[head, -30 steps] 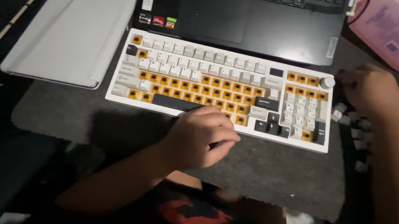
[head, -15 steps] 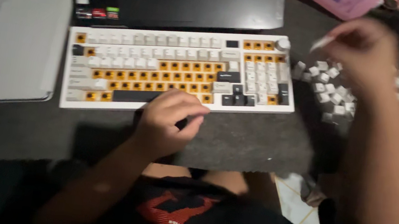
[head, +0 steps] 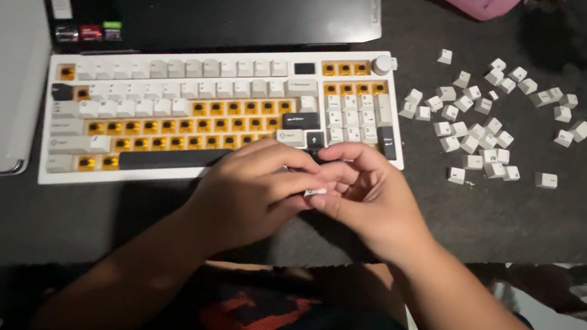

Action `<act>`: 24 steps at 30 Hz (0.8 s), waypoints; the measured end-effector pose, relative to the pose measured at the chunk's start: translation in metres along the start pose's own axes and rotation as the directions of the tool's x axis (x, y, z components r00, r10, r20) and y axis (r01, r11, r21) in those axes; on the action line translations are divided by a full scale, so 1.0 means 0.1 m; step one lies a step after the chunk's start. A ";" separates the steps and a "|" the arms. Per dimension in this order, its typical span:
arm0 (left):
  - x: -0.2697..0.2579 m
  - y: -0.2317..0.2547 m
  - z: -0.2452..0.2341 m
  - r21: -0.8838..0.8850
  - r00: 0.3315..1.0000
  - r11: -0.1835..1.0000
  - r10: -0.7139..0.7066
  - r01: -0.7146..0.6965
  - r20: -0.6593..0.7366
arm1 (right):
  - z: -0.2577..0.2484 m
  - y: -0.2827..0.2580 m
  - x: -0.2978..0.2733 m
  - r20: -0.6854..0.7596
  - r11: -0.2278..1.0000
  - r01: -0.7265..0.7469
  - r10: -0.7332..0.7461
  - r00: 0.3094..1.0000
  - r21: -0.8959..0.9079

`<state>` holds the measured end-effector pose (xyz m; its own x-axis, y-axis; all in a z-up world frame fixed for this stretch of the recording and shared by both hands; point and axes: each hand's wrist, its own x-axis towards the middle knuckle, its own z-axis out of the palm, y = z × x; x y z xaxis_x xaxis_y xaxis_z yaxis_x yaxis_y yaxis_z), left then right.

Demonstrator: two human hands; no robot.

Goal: The person assembles a mechanical keyboard by picking up individual keycaps from a desk and pressing them onto the corresponding switches on the keyboard base.

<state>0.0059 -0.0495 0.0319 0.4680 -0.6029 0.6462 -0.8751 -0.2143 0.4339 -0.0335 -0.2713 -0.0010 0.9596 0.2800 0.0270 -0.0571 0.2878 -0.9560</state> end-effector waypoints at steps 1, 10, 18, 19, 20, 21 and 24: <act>0.00 -0.01 0.02 0.003 1.000 1.000 -0.022 0.022 -0.001 | -0.01 0.03 0.00 -0.010 1.000 0.018 -0.017 1.000 0.016; -0.03 -0.16 0.12 -0.219 0.969 0.961 -0.202 0.168 -0.142 | -0.11 0.00 -0.03 -0.018 1.000 -0.013 0.013 1.000 -0.002; -0.03 -0.21 0.12 -0.259 0.945 0.933 -0.294 0.250 -0.144 | -0.19 0.03 -0.03 -0.010 0.999 0.012 -0.013 1.000 -0.043; -0.02 -0.22 0.13 -0.228 0.953 0.949 -0.257 0.218 -0.161 | -0.19 0.04 -0.02 0.001 0.999 0.020 -0.020 1.000 -0.033; -0.03 -0.21 0.13 -0.233 0.954 0.948 -0.258 0.219 -0.154 | -0.19 0.04 -0.04 0.006 0.999 0.024 -0.023 1.000 -0.024; -0.04 -0.22 0.14 -0.231 0.948 0.942 -0.281 0.243 -0.152 | -0.19 0.03 -0.04 -0.002 1.000 0.022 -0.022 1.000 -0.021; -0.08 -0.24 0.15 -0.263 0.935 0.920 -0.332 0.291 -0.125 | -0.15 -0.01 -0.05 -0.017 0.997 0.008 -0.009 1.000 -0.070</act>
<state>0.0216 -0.0516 0.0069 0.7432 -0.3963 0.5390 -0.6365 -0.1706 0.7522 -0.0345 -0.2873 -0.0043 0.9647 0.2615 0.0310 -0.0297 0.2251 -0.9739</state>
